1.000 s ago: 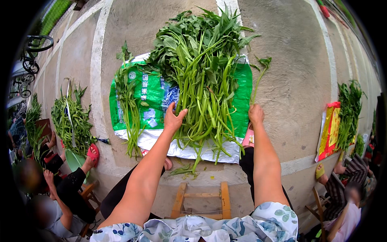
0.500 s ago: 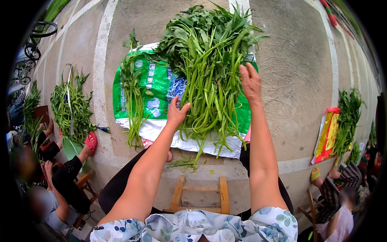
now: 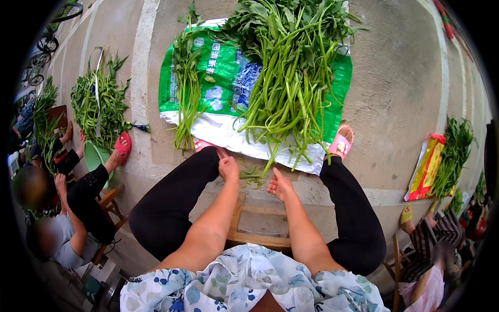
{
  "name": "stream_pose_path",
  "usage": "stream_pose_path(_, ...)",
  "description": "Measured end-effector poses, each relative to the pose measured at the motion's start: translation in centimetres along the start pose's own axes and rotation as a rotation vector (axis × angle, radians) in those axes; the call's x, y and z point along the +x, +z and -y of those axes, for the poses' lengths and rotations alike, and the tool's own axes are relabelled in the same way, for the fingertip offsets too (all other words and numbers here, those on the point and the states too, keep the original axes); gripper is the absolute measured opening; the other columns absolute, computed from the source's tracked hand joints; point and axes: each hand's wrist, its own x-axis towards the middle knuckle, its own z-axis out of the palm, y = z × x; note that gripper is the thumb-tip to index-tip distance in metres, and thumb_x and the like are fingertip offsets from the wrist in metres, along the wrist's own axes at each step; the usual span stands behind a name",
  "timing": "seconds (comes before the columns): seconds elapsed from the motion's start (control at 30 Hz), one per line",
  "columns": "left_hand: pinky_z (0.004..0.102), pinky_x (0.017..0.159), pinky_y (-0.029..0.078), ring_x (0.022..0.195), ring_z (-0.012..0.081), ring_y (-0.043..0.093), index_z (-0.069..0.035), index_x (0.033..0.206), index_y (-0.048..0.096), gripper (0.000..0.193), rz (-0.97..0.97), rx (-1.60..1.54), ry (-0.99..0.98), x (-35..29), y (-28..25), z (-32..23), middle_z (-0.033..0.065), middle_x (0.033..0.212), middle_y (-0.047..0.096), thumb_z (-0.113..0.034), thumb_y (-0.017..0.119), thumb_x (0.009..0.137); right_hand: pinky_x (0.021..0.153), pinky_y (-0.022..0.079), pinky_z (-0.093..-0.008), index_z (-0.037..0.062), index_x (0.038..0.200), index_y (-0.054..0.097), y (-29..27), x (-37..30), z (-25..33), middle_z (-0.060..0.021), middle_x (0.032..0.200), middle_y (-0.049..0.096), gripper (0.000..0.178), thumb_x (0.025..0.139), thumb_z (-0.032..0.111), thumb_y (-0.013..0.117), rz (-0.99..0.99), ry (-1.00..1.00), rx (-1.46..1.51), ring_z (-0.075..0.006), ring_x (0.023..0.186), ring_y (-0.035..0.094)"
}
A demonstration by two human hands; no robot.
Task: The person trims stems and leaves from a pile of water spinach by hand while sitting on a stool. They break the stems and place the prepared portions onto a green and white sack on another stool.
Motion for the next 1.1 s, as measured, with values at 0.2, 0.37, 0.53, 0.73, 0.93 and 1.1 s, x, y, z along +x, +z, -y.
stream_pose_path(0.2, 0.038, 0.09, 0.037, 0.111, 0.0299, 0.039, -0.008, 0.121, 0.037, 0.075, 0.417, 0.887, 0.716, -4.4, -4.9, -0.7, 0.0146, 0.128, 0.033, -0.024, 0.074, 0.058, 0.051, 0.047, -0.0356, 0.0047, 0.103, 0.044, -1.6, 5.4, 0.6, -0.0079, 0.082, 0.052, 0.031, 0.082, 0.024, 0.057, -0.078, -0.259, 0.207, -0.0202, 0.066, 0.054)
stream_pose_path(0.37, 0.0433, 0.098, 0.027, 0.12, 0.0344, 0.027, -0.015, 0.129, 0.03, 0.094, 0.589, 1.122, 1.084, -5.7, -4.5, -0.9, 0.0133, 0.134, 0.023, -0.032, 0.079, 0.05, 0.057, 0.046, -0.032, 0.0089, 0.101, 0.047, -0.6, 5.8, 2.8, -0.0029, 0.087, 0.057, 0.02, 0.084, 0.017, 0.052, -0.084, -0.404, 0.379, -0.0169, 0.074, 0.055)
stream_pose_path(0.53, 0.0451, 0.096, 0.027, 0.12, 0.0362, 0.026, -0.02, 0.126, 0.036, 0.085, 0.644, 1.078, 1.15, -5.5, -3.1, 0.7, 0.0135, 0.135, 0.022, -0.023, 0.077, 0.052, 0.066, 0.047, -0.0331, 0.0067, 0.094, 0.052, 0.9, 1.4, 4.6, -0.005, 0.087, 0.06, 0.012, 0.084, 0.013, 0.051, 0.081, -0.44, 0.416, -0.0176, 0.077, 0.057)
stream_pose_path(0.73, 0.0372, 0.083, 0.04, 0.102, 0.0302, 0.044, -0.013, 0.096, 0.059, 0.038, 0.598, 0.676, 1.138, -4.3, -1.7, 3.6, 0.011, 0.114, 0.045, -0.002, 0.061, 0.059, 0.072, 0.047, -0.0307, 0.0055, 0.098, 0.052, -0.1, 1.5, 5.1, -0.0071, 0.091, 0.059, 0.015, 0.083, 0.011, 0.051, 0.087, -0.453, 0.338, -0.0191, 0.081, 0.057)
stream_pose_path(0.93, 0.0359, 0.07, 0.045, 0.08, 0.0283, 0.053, -0.006, 0.076, 0.06, 0.016, 0.688, 0.524, 1.029, -1.5, -0.7, 3.6, 0.0087, 0.088, 0.056, -0.001, 0.059, 0.061, 0.075, 0.047, -0.0321, 0.0056, 0.1, 0.052, 0.3, 0.4, 5.4, -0.0069, 0.095, 0.059, 0.019, 0.083, 0.011, 0.053, 0.11, -0.489, 0.287, -0.0189, 0.084, 0.056)
stream_pose_path(1.1, 0.03, 0.06, 0.046, 0.063, 0.021, 0.057, -0.003, 0.075, 0.061, 0.012, 0.638, 0.398, 0.734, -1.3, -1.5, 0.1, 0.0086, 0.069, 0.057, -0.006, 0.062, 0.063, 0.064, 0.046, -0.027, 0.0061, 0.097, 0.057, -2.3, 2.5, 3.9, -0.0035, 0.088, 0.059, 0.025, 0.079, 0.022, 0.061, 0.024, -0.43, -0.198, -0.0126, 0.075, 0.054)
